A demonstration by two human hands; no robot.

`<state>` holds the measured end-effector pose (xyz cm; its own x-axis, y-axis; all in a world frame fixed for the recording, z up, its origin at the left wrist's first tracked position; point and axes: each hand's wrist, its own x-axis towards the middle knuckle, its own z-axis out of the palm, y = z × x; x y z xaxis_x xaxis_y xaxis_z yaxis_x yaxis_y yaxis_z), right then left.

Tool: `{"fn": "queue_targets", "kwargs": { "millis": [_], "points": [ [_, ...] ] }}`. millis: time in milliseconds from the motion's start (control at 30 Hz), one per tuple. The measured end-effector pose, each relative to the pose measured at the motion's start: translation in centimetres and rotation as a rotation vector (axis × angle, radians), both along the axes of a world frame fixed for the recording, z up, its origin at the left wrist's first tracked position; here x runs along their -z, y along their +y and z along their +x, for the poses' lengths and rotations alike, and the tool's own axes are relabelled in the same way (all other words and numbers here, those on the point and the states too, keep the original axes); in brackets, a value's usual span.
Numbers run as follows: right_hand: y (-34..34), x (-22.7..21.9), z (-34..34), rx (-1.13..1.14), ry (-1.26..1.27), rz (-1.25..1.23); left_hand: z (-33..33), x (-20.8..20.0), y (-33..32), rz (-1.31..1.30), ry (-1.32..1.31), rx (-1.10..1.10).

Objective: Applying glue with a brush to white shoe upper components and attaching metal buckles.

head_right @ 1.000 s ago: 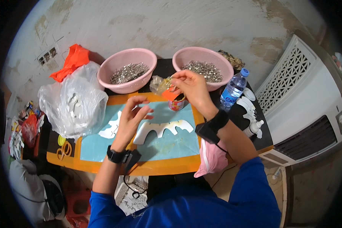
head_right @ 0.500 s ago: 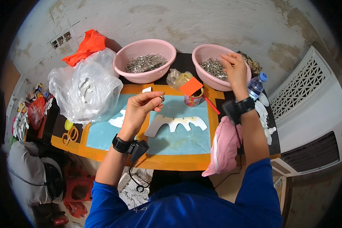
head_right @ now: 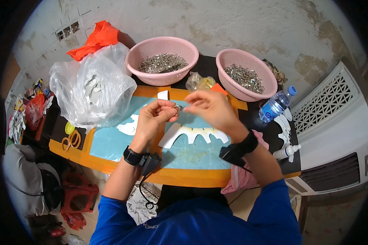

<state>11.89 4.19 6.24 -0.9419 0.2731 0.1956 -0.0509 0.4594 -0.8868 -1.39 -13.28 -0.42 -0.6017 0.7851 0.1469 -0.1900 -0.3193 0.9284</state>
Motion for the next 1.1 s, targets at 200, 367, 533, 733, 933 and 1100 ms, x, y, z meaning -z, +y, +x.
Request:
{"fn": "queue_targets", "kwargs": {
  "millis": [200,367,533,733,933,1100],
  "points": [
    [-0.5,2.0,-1.1,-0.043,-0.03,-0.337,-0.1,-0.3,-0.2,-0.039,0.09,0.04],
    [-0.1,3.3,-1.1,0.025,0.109,-0.347,-0.8,0.2,-0.5,-0.112,0.141,-0.002],
    [0.0,3.2,-1.0,0.188,0.174,-0.303,-1.0,-0.8,-1.7,-0.17,0.004,0.169],
    [-1.8,4.8,-1.1,-0.01,0.366,0.26,-1.0,0.3,-1.4,-0.18,-0.182,0.277],
    [-0.9,5.0,-1.3,-0.116,0.384,0.242,-0.3,0.5,-1.3,-0.071,-0.248,0.277],
    [-0.4,4.9,-1.0,-0.156,0.331,0.188,0.0,0.6,-1.1,-0.162,-0.059,0.21]
  ]
}}
